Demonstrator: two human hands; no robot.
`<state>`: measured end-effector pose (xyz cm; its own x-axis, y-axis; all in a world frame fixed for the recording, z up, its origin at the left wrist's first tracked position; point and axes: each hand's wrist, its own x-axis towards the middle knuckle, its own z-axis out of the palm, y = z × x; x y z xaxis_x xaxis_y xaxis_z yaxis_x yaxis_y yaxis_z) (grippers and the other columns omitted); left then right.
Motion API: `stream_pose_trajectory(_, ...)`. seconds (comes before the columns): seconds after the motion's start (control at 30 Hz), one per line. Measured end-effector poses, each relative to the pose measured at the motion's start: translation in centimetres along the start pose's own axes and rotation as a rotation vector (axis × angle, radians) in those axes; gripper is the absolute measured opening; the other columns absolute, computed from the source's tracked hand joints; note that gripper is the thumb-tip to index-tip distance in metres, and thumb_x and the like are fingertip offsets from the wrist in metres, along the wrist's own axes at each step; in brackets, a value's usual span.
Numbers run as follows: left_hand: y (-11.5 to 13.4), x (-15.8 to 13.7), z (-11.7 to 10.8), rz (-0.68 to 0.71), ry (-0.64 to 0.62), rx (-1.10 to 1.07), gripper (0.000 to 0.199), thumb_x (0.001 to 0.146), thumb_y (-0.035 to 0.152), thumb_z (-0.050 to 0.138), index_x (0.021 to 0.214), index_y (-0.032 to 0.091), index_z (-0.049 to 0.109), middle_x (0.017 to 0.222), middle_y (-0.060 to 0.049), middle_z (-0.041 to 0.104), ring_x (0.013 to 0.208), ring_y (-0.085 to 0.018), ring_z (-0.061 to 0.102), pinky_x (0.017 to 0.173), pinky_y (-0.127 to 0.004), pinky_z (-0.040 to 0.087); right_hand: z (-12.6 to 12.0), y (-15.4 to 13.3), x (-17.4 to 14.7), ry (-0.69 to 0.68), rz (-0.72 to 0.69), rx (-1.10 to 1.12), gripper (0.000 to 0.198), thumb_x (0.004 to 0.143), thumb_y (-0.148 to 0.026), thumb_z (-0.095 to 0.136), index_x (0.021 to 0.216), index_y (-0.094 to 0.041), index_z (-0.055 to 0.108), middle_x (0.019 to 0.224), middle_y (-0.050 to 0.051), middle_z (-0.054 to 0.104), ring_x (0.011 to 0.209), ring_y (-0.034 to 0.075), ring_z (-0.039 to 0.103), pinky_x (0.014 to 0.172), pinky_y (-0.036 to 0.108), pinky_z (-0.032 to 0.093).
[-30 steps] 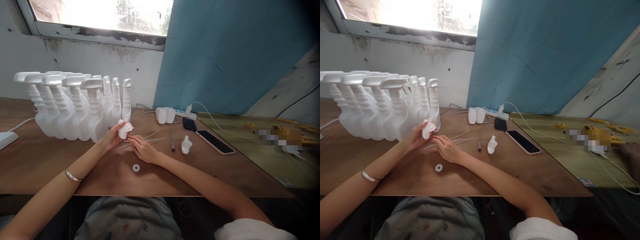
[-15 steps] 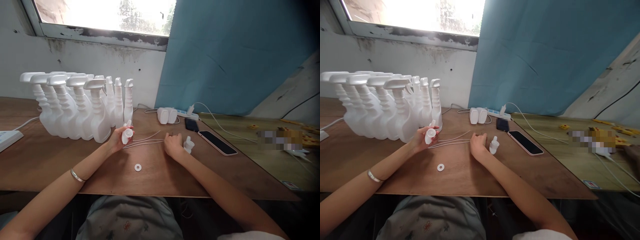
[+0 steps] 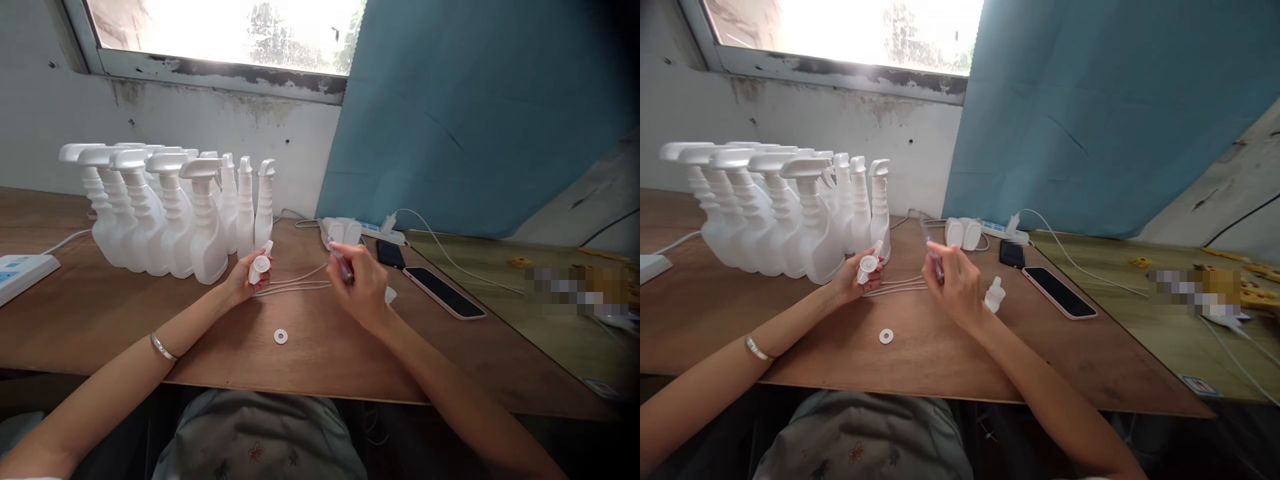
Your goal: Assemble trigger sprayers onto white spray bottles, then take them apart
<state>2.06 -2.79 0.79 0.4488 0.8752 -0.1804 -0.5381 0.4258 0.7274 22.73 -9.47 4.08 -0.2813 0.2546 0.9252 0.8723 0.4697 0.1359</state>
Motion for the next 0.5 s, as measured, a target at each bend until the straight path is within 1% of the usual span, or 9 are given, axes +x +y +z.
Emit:
stream_pose_trajectory(0.03, 0.0, 0.0, -0.1, -0.004, -0.010, 0.008, 0.025, 0.085, 0.029, 0.044, 0.073, 0.009, 0.055, 0.054, -0.001, 0.050, 0.036, -0.005, 0.037, 0.035, -0.016, 0.030, -0.3, -0.6, -0.2, 0.039, -0.068, 0.095, 0.023, 0.082, -0.015, 0.047, 0.105, -0.019, 0.048, 0.067, 0.001, 0.056, 0.055, 0.011, 0.051, 0.051, 0.022, 0.041)
stream_pose_trajectory(0.1, 0.0, 0.1, -0.2, -0.008, -0.031, 0.021, 0.024, 0.083, 0.030, 0.046, 0.073, 0.010, 0.055, 0.053, 0.000, 0.048, 0.035, -0.004, 0.035, 0.034, -0.015, 0.028, -0.5, -1.7, -0.7, 0.067, -0.195, 0.228, 0.029, 0.079, -0.011, 0.050, 0.106, -0.019, 0.047, 0.064, 0.000, 0.054, 0.052, 0.010, 0.048, 0.049, 0.021, 0.041)
stream_pose_trajectory(0.17, -0.1, 0.1, -0.4, -0.009, -0.053, 0.033, 0.023, 0.081, 0.030, 0.049, 0.072, 0.010, 0.055, 0.052, 0.001, 0.047, 0.034, -0.003, 0.032, 0.034, -0.015, 0.027, -0.2, -2.4, -1.3, 0.048, -0.308, 0.300, 0.028, 0.078, -0.009, 0.050, 0.104, -0.019, 0.047, 0.060, -0.002, 0.051, 0.049, 0.009, 0.046, 0.047, 0.022, 0.041)
stream_pose_trajectory(0.23, -0.1, 0.2, -0.5, -0.004, -0.059, 0.050, 0.021, 0.079, 0.029, 0.052, 0.072, 0.010, 0.055, 0.051, 0.002, 0.046, 0.034, -0.002, 0.031, 0.035, -0.014, 0.027, 0.4, -2.7, -1.9, 0.001, -0.373, 0.316, 0.024, 0.078, -0.009, 0.047, 0.100, -0.019, 0.049, 0.056, -0.003, 0.047, 0.047, 0.009, 0.044, 0.046, 0.022, 0.040)
stream_pose_trajectory(0.3, -0.2, 0.2, -0.5, 0.004, -0.054, 0.072, 0.021, 0.078, 0.029, 0.054, 0.072, 0.009, 0.055, 0.050, 0.003, 0.044, 0.034, -0.001, 0.030, 0.035, -0.013, 0.026, 1.0, -2.9, -2.3, -0.056, -0.381, 0.301, 0.020, 0.078, -0.008, 0.045, 0.094, -0.019, 0.050, 0.054, -0.004, 0.045, 0.046, 0.009, 0.043, 0.046, 0.021, 0.039)
stream_pose_trajectory(0.37, -0.4, 0.2, -0.4, 0.014, -0.057, 0.102, 0.020, 0.077, 0.029, 0.055, 0.072, 0.010, 0.055, 0.049, 0.004, 0.042, 0.034, -0.001, 0.029, 0.034, -0.013, 0.024, 1.4, -3.1, -2.7, -0.099, -0.348, 0.296, 0.018, 0.078, -0.008, 0.044, 0.091, -0.018, 0.050, 0.055, -0.004, 0.046, 0.048, 0.009, 0.044, 0.048, 0.021, 0.039)
stream_pose_trajectory(0.5, -0.8, 0.0, 0.0, 0.030, -0.065, 0.176, 0.020, 0.075, 0.030, 0.058, 0.072, 0.011, 0.054, 0.047, 0.006, 0.038, 0.034, -0.001, 0.029, 0.034, -0.013, 0.022, 1.4, -3.6, -3.0, -0.127, -0.307, 0.329, 0.015, 0.079, -0.008, 0.046, 0.091, -0.017, 0.050, 0.058, -0.002, 0.048, 0.053, 0.009, 0.045, 0.052, 0.020, 0.040)
